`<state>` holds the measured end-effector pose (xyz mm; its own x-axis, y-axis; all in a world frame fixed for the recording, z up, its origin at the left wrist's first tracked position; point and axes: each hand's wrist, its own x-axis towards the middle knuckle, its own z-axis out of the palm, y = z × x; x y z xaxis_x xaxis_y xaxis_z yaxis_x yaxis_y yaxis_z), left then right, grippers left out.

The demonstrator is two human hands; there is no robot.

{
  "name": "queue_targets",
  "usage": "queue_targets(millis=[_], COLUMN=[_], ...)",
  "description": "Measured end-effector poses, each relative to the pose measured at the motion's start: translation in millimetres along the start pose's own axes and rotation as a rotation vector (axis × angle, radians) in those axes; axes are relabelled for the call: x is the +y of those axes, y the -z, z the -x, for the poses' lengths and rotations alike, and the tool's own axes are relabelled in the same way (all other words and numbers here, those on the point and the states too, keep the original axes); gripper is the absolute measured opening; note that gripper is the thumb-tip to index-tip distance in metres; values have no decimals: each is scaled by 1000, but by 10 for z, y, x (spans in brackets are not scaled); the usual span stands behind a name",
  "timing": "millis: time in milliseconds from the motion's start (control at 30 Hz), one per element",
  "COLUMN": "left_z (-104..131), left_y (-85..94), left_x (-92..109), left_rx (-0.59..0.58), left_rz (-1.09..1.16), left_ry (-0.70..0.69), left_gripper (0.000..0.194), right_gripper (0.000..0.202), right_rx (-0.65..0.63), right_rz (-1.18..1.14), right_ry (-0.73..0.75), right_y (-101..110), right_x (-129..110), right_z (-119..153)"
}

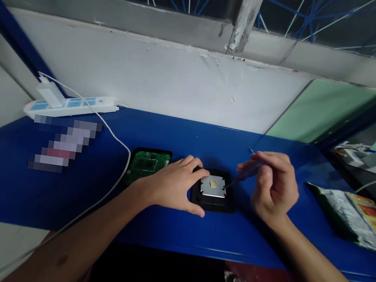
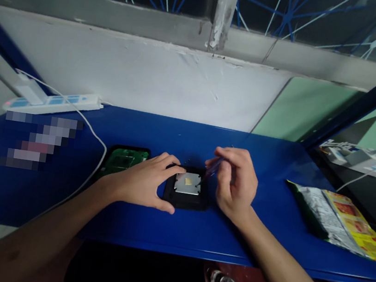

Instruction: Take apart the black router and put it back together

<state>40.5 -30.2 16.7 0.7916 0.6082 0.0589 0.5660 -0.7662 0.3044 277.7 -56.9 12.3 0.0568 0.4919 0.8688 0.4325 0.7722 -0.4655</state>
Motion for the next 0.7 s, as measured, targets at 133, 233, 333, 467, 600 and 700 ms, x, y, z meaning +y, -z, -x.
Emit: queue_targets(millis=[133, 233, 333, 467, 600, 700], left_z=[11, 19, 18, 0, -22, -36], left_y=[7, 13, 33, 82, 88, 46], left_x=[0, -15, -27, -22, -25, -37], left_rx=[-9, -12, 1, 42, 120, 128], left_rz=[6, 15, 11, 5, -7, -18], left_ry=[12, 0, -12, 20, 25, -8], left_gripper=[90, 91, 92, 76, 68, 66], right_gripper=[32, 30, 27, 24, 20, 16], right_rx=[52, 32, -10, -59, -73, -69], right_rz=[-31, -61, -67, -36, -36, -40], right_ry=[-33, -54, -89, -138, -174, -206], right_y=[-19, -34, -46, -64, -92, -117], right_x=[30, 57, 89, 142, 181, 191], right_z=[-29, -41, -20, 28, 51, 57])
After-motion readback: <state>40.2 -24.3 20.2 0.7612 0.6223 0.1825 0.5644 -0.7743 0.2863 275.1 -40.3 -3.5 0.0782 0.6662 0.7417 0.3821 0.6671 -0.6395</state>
